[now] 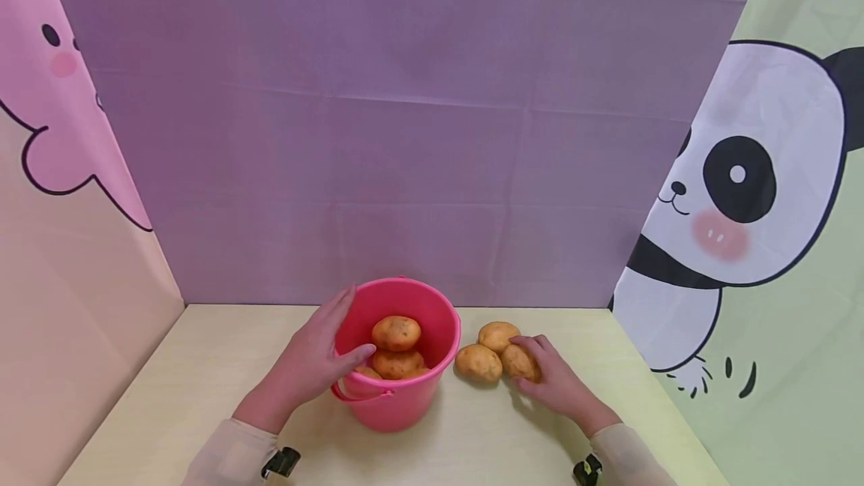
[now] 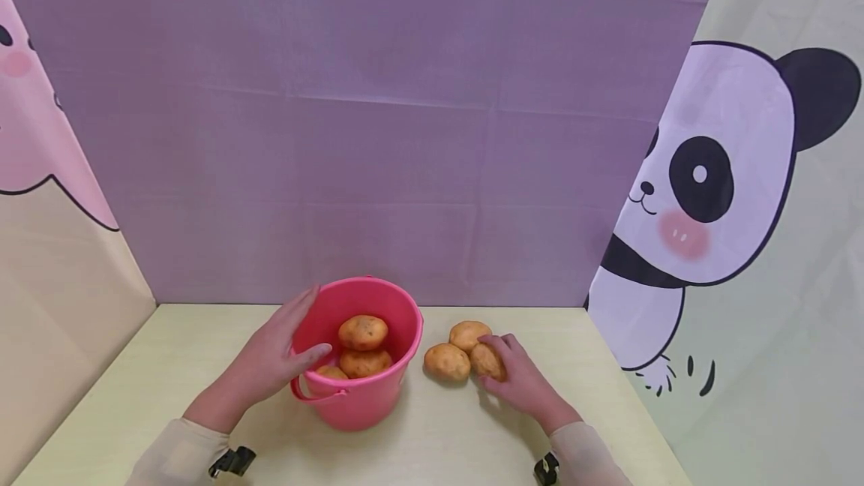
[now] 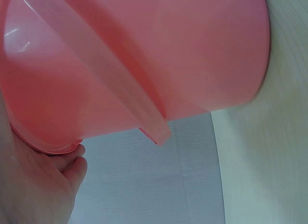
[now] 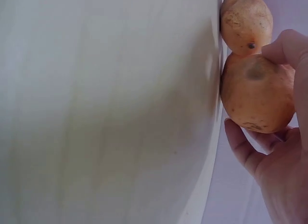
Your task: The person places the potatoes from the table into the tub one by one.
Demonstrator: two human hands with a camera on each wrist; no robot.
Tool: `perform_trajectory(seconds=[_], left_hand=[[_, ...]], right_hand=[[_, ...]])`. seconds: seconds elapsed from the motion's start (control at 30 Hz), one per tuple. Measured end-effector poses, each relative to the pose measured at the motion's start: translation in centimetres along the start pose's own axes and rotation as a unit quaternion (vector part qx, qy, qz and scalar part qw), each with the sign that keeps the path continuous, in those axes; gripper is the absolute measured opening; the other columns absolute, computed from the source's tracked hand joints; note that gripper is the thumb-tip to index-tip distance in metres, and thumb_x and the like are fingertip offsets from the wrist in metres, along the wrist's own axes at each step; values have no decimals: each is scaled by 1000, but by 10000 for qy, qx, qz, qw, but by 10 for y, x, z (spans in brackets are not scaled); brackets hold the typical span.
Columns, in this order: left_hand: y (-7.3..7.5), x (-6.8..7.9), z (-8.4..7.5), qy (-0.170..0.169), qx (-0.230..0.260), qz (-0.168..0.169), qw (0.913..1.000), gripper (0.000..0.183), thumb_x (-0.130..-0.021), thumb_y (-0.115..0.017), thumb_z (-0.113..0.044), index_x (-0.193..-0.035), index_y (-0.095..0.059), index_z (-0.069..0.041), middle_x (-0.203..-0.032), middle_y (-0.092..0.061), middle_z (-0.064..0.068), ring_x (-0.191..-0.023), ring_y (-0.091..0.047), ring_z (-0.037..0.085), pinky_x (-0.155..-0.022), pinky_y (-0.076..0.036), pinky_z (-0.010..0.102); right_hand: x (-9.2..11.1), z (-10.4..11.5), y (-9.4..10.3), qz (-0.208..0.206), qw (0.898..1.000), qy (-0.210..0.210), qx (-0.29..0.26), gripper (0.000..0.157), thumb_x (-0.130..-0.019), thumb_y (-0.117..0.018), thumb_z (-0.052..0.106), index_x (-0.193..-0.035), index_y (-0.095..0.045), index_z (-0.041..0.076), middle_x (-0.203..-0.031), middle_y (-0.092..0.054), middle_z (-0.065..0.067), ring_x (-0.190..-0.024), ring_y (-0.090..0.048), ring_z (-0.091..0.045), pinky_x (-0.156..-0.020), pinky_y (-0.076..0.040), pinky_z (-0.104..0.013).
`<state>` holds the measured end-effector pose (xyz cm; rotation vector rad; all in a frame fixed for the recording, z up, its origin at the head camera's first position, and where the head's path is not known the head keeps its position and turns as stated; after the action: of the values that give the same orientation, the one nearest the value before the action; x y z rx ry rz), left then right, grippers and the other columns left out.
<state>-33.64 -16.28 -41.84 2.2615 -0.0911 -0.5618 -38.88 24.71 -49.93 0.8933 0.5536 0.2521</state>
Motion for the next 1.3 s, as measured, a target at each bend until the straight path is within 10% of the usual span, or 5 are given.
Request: perform_trajectory(seconds=[1.3], left_hand=[[0,1,0,-64,-73,-63,9999,111,-94,-81,-60,-176,-27,-7,-178,-32,18,-159,-35,48,-103,-58,68]], right_hand=[[-82,139,42,177,9928,1001,-638,68,-95,-79,15,-158,-57,30,-137,-59,1,-110,-62,-21,-83,-64,-35]])
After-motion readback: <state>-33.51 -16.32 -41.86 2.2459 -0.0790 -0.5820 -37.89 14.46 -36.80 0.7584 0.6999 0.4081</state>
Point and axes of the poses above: each hand's wrist, its own x-axis away from the middle knuckle, its own y-axis out of the back of the hand, z = x × y, the point moved 8 cm from there along -x, towards the middle knuckle
